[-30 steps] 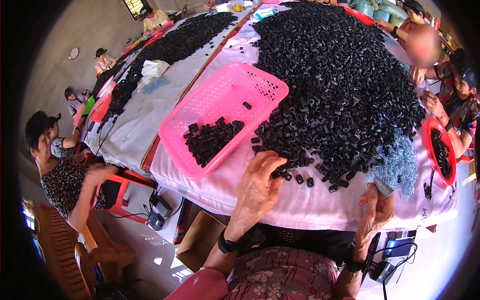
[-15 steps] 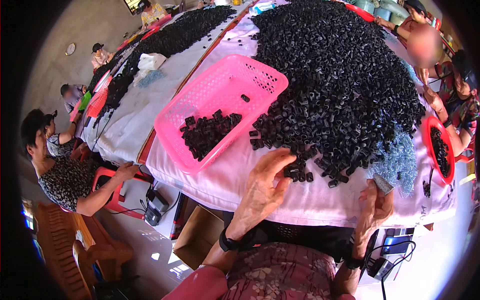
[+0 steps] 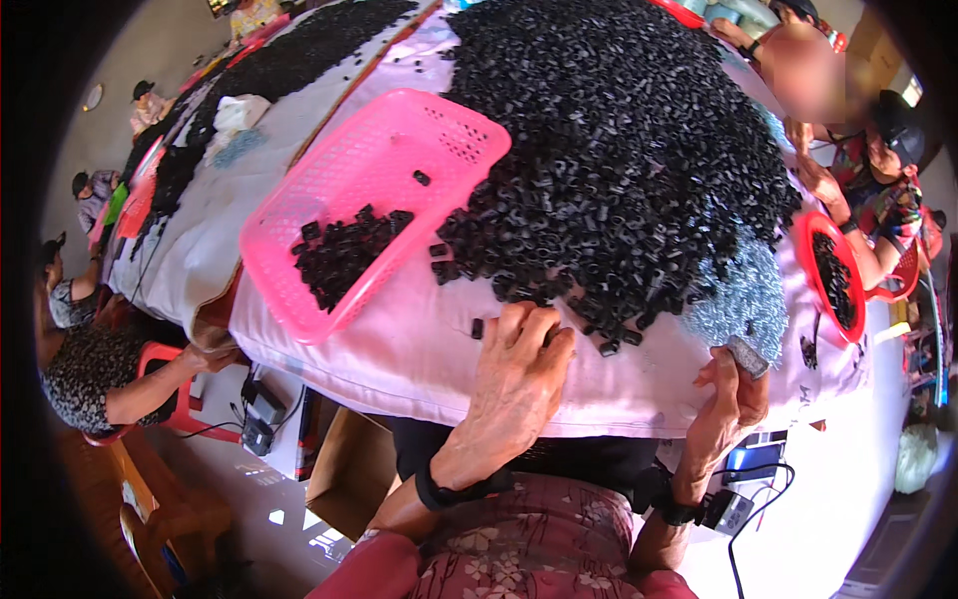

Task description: Sorting and checking small black components for shoe manufacturing.

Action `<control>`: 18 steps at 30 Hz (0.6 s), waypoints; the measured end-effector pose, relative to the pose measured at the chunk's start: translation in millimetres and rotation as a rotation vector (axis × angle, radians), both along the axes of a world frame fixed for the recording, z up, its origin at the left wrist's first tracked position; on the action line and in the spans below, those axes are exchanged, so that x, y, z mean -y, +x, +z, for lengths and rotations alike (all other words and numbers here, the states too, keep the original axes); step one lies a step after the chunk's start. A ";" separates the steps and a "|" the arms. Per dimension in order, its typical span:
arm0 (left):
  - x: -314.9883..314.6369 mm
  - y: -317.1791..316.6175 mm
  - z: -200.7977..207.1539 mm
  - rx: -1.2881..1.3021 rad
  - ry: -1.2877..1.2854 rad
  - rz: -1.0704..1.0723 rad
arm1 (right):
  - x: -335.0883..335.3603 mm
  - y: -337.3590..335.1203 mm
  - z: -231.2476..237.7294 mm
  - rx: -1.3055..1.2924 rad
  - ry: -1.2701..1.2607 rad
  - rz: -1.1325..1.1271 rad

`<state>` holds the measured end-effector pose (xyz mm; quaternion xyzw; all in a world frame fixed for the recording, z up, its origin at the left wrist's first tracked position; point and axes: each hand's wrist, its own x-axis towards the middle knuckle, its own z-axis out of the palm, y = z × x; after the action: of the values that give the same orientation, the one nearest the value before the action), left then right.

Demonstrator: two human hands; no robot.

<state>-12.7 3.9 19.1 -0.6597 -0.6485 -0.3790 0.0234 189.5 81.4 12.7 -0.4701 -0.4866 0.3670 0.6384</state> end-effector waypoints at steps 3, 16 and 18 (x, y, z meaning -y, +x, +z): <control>1.2 3.0 -1.0 -0.046 0.024 -0.023 | 3.8 7.7 4.7 0.070 0.001 0.002; 3.4 10.2 -5.8 0.058 -0.009 -0.100 | 3.9 -12.1 -4.0 0.772 0.169 0.240; 3.9 9.7 -6.3 0.075 -0.005 -0.081 | 7.0 -12.0 1.9 0.661 0.125 0.224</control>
<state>-3.0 0.0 12.8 -0.6710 -0.6225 -0.4024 -0.0180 177.5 74.3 14.6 -0.4671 -0.7369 0.2323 0.4299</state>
